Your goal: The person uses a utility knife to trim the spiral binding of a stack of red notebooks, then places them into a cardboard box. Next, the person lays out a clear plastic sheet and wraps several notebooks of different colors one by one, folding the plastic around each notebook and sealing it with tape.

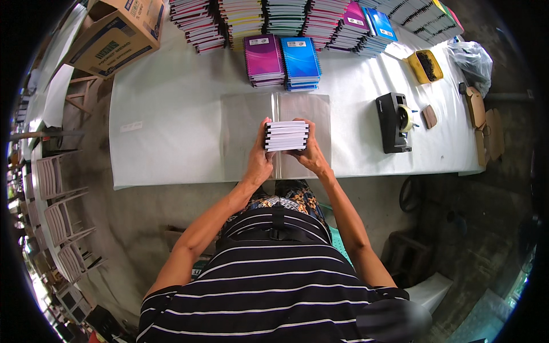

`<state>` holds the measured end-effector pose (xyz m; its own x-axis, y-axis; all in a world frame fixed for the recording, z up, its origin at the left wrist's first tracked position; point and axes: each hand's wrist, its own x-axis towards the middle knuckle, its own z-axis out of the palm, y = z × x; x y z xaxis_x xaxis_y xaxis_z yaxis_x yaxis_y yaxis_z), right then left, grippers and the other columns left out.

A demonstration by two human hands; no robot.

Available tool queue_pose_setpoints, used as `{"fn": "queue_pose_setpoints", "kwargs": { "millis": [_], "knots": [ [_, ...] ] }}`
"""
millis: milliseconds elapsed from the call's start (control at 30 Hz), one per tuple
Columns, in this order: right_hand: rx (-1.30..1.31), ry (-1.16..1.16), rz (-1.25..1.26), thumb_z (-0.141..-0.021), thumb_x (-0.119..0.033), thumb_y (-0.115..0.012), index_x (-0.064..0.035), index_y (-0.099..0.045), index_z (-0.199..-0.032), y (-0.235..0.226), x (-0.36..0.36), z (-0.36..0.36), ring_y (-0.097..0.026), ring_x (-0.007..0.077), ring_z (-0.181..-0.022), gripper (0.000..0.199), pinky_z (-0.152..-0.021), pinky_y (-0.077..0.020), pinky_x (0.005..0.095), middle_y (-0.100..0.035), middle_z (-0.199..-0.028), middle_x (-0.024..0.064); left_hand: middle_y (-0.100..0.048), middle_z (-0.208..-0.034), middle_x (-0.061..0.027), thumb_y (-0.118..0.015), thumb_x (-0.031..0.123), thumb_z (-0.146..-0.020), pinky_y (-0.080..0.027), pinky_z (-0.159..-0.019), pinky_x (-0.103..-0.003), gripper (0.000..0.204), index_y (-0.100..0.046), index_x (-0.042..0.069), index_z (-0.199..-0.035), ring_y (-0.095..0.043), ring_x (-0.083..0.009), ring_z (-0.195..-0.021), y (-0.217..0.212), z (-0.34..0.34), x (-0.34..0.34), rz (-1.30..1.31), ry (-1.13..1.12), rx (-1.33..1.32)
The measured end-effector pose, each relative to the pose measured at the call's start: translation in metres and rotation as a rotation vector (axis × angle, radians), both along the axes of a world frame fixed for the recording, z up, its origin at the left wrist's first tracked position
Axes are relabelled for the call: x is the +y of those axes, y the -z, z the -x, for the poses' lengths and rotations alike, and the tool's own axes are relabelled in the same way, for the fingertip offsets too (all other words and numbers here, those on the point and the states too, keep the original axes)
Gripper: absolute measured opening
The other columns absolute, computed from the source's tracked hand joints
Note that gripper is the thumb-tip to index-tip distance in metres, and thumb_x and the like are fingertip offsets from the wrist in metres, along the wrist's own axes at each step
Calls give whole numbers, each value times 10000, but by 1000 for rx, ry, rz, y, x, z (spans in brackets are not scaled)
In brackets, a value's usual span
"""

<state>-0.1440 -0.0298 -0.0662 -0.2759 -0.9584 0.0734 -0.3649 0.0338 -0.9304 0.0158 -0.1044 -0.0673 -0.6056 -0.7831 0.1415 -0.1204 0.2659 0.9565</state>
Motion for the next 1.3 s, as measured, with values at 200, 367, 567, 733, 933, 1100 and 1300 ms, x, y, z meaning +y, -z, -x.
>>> {"fn": "queue_pose_setpoints", "kwargs": {
  "millis": [200, 367, 567, 733, 933, 1100, 1300],
  "knots": [
    [-435, 40, -55, -693, -59, -851, -69, -267, -1352, 6, -2, 6, -468, 195, -1194, 880, -1000, -432, 371, -496, -1254, 102, -518, -1354, -187, -598, -64, -836, -470, -979, -367, 675, -350, 81, -1447, -528, -318, -1225, 19, -6, -19, -170, 35, 13],
    [-527, 164, -400, -733, -414, -799, 67, -440, -1308, -23, -26, 14, -555, 272, -1101, 832, -948, -432, 374, -568, -1184, 210, -685, -1029, -141, -645, 87, -883, -513, -781, -312, 406, -543, -20, -1262, -646, -170, -877, -12, -5, -63, -607, 164, -135],
    [101, 173, -600, -818, -508, -696, 86, -524, -1177, 10, -32, 2, -585, 435, -1026, 715, -882, -489, 466, -549, -1091, 335, -673, -970, -103, -611, 106, -911, -495, -723, -292, 305, -576, -48, -1173, -600, -118, -821, 22, -3, -57, -648, 45, -181],
    [24, 192, -521, -949, -458, -554, 55, -537, -1166, 23, -26, -3, -545, 304, -895, 557, -772, -495, 425, -504, -1026, 242, -665, -982, -83, -586, 102, -944, -530, -707, -288, 269, -556, -53, -1162, -610, -105, -815, 22, -2, -60, -686, 65, -180],
    [26, 234, -458, -938, -394, -584, 63, -513, -1155, 27, -28, -6, -558, 409, -933, 510, -789, -492, 466, -511, -1039, 300, -650, -946, -59, -585, 127, -953, -492, -627, -260, 255, -561, -45, -1139, -579, -89, -766, 20, -1, -61, -723, 72, -192],
    [181, 386, -397, -917, -421, -615, 40, -576, -1119, 43, -1, 6, -545, 327, -957, 504, -803, -482, 412, -529, -1008, 237, -652, -1020, -89, -577, 153, -957, -490, -751, -278, 438, -479, -40, -1337, -576, -111, -878, 2, -4, -59, -760, -11, -226],
    [629, 688, -768, -858, -346, -695, 72, -555, -1078, 17, 54, 19, -542, 410, -969, 493, -844, -452, 508, -517, -1115, 270, -564, -1219, -48, -569, 283, -981, -471, -844, -269, 624, -302, 26, -1482, -556, -114, -981, 44, -54, -72, -714, 2, -36]
  ]
}}
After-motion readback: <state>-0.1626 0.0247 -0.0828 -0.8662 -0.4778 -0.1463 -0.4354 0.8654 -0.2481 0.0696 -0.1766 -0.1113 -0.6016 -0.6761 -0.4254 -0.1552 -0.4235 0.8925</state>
